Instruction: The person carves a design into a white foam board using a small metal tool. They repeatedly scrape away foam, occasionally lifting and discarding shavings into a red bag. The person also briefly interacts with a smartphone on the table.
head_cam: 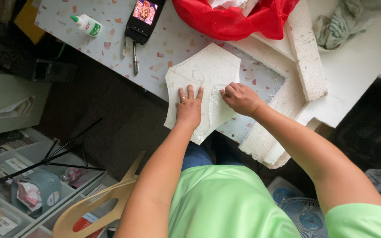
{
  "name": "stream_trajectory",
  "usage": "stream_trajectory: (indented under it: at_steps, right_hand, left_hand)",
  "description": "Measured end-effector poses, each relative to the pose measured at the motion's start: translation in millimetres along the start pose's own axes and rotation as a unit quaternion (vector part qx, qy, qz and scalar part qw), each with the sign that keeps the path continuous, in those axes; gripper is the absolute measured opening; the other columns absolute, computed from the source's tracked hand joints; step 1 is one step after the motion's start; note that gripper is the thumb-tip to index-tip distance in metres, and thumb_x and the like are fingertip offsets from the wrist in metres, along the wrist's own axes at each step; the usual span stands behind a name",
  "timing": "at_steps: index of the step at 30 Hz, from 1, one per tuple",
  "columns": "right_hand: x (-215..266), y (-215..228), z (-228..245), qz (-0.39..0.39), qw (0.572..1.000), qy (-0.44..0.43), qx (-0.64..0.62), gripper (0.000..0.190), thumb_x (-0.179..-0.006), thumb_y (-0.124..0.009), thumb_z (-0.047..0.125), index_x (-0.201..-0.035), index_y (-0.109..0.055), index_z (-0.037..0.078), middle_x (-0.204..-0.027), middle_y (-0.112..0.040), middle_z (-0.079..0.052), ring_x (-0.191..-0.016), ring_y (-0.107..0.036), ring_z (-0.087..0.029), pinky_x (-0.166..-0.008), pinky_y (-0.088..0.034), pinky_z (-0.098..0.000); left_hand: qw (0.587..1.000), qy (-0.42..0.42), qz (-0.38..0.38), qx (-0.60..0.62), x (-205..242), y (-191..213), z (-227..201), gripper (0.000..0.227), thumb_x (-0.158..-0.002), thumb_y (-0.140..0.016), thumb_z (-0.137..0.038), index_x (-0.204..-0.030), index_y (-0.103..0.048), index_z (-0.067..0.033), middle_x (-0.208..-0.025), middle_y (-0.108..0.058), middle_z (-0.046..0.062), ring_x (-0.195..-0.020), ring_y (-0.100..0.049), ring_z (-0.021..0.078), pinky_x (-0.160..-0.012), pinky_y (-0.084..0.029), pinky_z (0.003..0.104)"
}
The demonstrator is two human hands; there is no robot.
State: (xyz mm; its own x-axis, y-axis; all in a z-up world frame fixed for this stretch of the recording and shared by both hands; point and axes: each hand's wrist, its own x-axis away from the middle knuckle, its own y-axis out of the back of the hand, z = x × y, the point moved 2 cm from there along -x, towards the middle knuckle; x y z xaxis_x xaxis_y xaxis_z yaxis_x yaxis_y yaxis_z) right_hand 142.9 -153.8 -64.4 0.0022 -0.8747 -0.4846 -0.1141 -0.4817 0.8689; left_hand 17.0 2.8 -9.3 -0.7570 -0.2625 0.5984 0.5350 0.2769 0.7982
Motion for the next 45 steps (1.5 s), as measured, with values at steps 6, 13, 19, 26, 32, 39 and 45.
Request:
stream_trajectory:
  at_steps: [6, 13, 19, 26, 32, 39, 45]
  right_hand:
    - [12, 9, -8, 0.043, 0.999, 0.001, 0.034, 0.023, -0.096, -0.066, 0.008, -0.073, -0.063, 0.01, -0.07, -0.047, -0.006, -0.064, -0.057, -0.022, -0.059, -0.052, -0.0321]
    - [16, 22, -15, 0.07, 0.997, -0.01, 0.041, 0.022, -0.096, -0.069, 0.01, -0.074, -0.065, 0.009, -0.069, -0.049, -0.007, -0.064, -0.058, -0.022, -0.059, -0.053, -0.032]
    - [31, 16, -20, 0.053, 0.997, -0.031, 0.045, 0.027, -0.099, -0.067, 0.012, -0.073, -0.06, 0.009, -0.068, -0.046, -0.008, -0.062, -0.057, -0.024, -0.058, -0.053, -0.0324]
    - [36, 24, -26, 0.125, 0.989, -0.041, 0.063, 0.027, -0.101, -0.067, 0.016, -0.075, -0.064, 0.013, -0.068, -0.05, -0.002, -0.065, -0.059, -0.016, -0.063, -0.056, -0.0265]
    - [58, 5, -34, 0.142, 0.986, -0.079, 0.033, 0.004, -0.096, -0.071, 0.017, -0.095, -0.068, 0.016, -0.076, -0.053, -0.003, -0.071, -0.059, -0.018, -0.064, -0.054, -0.0276]
    - [45, 15, -40, 0.253, 0.963, -0.09, 0.02, 0.004, -0.099, -0.069, 0.021, -0.098, -0.066, 0.017, -0.085, -0.059, -0.002, -0.081, -0.06, -0.016, -0.073, -0.055, -0.0262]
    - [45, 14, -42, 0.317, 0.94, -0.125, -0.004, 0.008, -0.1, -0.058, 0.016, -0.098, -0.066, 0.017, -0.094, -0.059, -0.002, -0.087, -0.06, -0.017, -0.073, -0.053, -0.0279]
  left_hand:
    - [1.0, -0.004, 0.005, 0.004, 1, 1, 3, 0.085, -0.091, -0.061, 0.004, -0.165, -0.025, -0.0166, -0.165, -0.018, 0.022, -0.151, -0.016, 0.0549, -0.102, -0.049, 0.065]
    - [1.0, -0.001, -0.001, 0.005, 0, -1, 4, 0.083, -0.091, -0.061, 0.004, -0.165, -0.028, -0.0164, -0.164, -0.019, 0.022, -0.15, -0.018, 0.0539, -0.102, -0.049, 0.065]
    - [1.0, -0.004, -0.007, 0.002, -2, -4, 5, 0.084, -0.09, -0.061, 0.004, -0.164, -0.028, -0.0168, -0.164, -0.02, 0.022, -0.15, -0.019, 0.0542, -0.101, -0.05, 0.064]
    - [1.0, -0.005, -0.007, 0.007, -3, -5, 5, 0.083, -0.09, -0.061, 0.005, -0.164, -0.029, -0.0163, -0.163, -0.021, 0.022, -0.15, -0.019, 0.0545, -0.101, -0.05, 0.064]
    - [1.0, -0.001, -0.01, 0.002, -4, -3, 2, 0.08, -0.092, -0.059, 0.003, -0.164, -0.029, -0.0159, -0.163, -0.02, 0.023, -0.149, -0.018, 0.0555, -0.1, -0.05, 0.064]
    - [1.0, -0.002, -0.019, -0.003, -1, -4, 3, 0.077, -0.094, -0.058, 0.003, -0.163, -0.031, -0.015, -0.162, -0.021, 0.023, -0.149, -0.02, 0.0556, -0.099, -0.051, 0.065]
    - [1.0, -0.004, -0.014, 0.008, -1, -5, 4, 0.078, -0.094, -0.058, 0.004, -0.164, -0.029, -0.0156, -0.163, -0.02, 0.023, -0.15, -0.018, 0.0556, -0.101, -0.05, 0.065]
